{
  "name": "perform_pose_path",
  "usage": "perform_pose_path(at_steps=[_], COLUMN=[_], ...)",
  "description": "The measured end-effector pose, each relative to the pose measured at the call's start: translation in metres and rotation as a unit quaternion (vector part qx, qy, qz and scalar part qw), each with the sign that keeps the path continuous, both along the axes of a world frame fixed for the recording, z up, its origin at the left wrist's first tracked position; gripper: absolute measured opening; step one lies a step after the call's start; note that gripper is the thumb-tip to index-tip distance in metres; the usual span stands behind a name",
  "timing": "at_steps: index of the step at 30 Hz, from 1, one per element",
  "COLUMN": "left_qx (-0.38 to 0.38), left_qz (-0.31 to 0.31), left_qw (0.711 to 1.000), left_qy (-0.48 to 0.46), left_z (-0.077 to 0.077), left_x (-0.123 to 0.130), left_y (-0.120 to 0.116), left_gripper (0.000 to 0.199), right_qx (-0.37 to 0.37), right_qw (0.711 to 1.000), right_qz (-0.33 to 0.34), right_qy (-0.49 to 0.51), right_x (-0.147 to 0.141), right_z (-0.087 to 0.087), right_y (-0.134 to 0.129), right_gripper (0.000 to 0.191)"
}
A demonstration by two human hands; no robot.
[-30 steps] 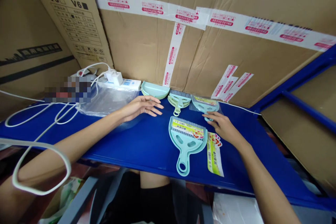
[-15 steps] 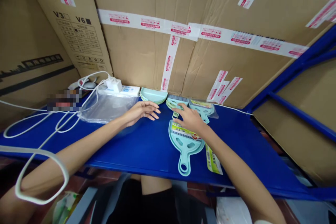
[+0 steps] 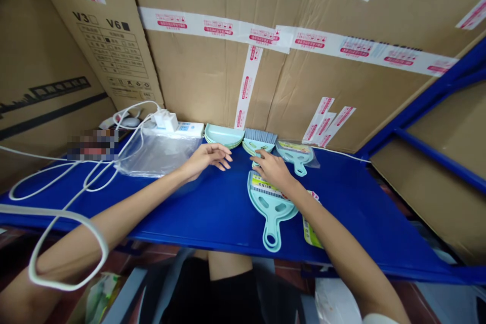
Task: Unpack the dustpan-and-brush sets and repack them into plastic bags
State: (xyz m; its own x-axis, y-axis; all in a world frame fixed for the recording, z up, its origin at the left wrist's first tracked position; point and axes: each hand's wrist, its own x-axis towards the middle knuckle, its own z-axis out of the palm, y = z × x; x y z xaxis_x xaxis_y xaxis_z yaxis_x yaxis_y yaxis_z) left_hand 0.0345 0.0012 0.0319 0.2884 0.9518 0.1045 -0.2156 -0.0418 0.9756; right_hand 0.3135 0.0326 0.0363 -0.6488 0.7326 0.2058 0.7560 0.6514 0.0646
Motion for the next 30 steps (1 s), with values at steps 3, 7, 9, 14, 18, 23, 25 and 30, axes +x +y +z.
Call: perform_pose_path(at_steps=[3, 7, 9, 14, 18, 23, 25, 30], left_qx=[0.062, 0.160, 0.229, 0.390, 0.405, 0.406, 0.402, 0.412], left_qz=[0.075, 0.167, 0.187, 0.110, 0.068, 0.100, 0.110, 0.106], left_qw=[0.994, 0.957, 0.916, 0.777, 0.734, 0.723, 0.722, 0.719], left_qy=[0.057, 0.173, 0.270, 0.482, 0.541, 0.550, 0.552, 0.550], left_z=[0.000, 0.002, 0.006, 0.007, -0.005, -0.013, -0.014, -0.008], left_x=[-0.003, -0.010, -0.016, -0.038, -0.048, -0.047, -0.047, -0.045], left_y=[0.001, 0.003, 0.004, 0.011, 0.020, 0.026, 0.027, 0.022], left_gripper=[0.013, 0.014, 0.014, 0.054, 0.078, 0.060, 0.058, 0.062], right_qx=[-0.007, -0.025, -0.078, -0.284, -0.307, -0.299, -0.290, -0.276], right_qw=[0.998, 0.987, 0.983, 0.955, 0.946, 0.944, 0.947, 0.952], right_qz=[0.006, 0.004, -0.005, 0.052, 0.098, 0.134, 0.132, 0.134], right_qy=[0.057, 0.160, 0.166, 0.069, -0.005, -0.037, -0.031, -0.017], right_x=[0.006, 0.025, 0.040, 0.080, 0.091, 0.082, 0.077, 0.062], right_z=[0.005, 0.020, 0.028, 0.042, 0.049, 0.040, 0.034, 0.027], right_y=[0.000, 0.004, 0.005, -0.006, -0.024, -0.034, -0.035, -0.037], right_gripper=[0.041, 0.041, 0.041, 0.094, 0.136, 0.149, 0.149, 0.149])
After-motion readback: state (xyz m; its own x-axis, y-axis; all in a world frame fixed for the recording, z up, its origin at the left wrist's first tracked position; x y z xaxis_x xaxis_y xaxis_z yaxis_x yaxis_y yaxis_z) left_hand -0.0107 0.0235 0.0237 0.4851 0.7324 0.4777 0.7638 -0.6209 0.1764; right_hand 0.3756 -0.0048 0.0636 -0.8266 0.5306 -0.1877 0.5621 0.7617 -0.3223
